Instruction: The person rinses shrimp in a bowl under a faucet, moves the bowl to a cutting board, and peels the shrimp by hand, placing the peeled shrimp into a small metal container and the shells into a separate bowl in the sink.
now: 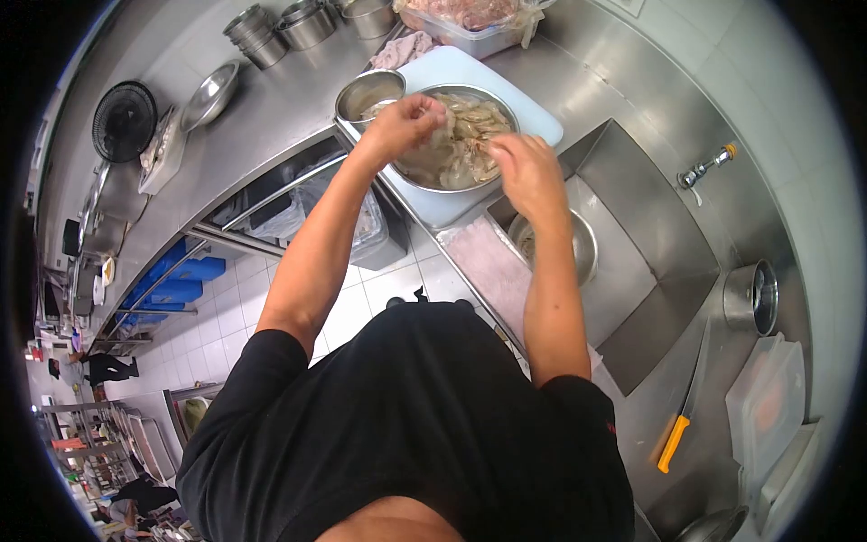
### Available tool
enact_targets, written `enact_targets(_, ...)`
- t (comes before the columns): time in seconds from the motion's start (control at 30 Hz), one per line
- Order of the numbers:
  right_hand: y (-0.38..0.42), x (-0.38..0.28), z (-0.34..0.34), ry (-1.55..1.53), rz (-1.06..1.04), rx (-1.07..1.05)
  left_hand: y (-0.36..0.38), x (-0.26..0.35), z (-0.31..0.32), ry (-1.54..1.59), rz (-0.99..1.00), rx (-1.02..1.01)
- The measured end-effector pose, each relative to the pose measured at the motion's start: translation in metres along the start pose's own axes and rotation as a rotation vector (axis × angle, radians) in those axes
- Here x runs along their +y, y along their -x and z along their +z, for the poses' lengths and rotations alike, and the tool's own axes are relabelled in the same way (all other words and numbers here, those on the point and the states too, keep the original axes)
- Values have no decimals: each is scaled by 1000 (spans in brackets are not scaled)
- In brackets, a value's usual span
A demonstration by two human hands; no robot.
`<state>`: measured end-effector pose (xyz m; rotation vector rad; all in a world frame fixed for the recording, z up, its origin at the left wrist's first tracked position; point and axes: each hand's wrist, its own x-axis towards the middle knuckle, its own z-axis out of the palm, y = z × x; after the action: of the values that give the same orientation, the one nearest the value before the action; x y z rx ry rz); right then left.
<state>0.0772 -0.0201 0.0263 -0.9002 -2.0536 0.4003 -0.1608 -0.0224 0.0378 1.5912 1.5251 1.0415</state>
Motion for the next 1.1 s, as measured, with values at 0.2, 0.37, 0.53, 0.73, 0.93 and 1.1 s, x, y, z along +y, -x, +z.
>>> enact_targets(0.2, 79, 65, -35, 314, 379, 6, 10, -39, 13, -1175, 130, -193)
enact_targets(0.37, 63, 56, -31, 354, 204, 84, 14, -20, 12, -626, 144, 2)
enact_targets(0.53, 1, -19, 8, -29, 91, 101, 24, 25, 12, -21, -184, -50)
enact_targets(0.73, -33, -26, 41, -208, 39, 13, 32, 27, 4, 174, -100, 1)
enact_targets(0.93, -37, -24, 50, -235, 113, -164, 43, 7, -3, 215, -121, 14)
enact_targets(1.1, -41, -24, 49, -251, 154, -149, 48, 18, -7, 250, -132, -3)
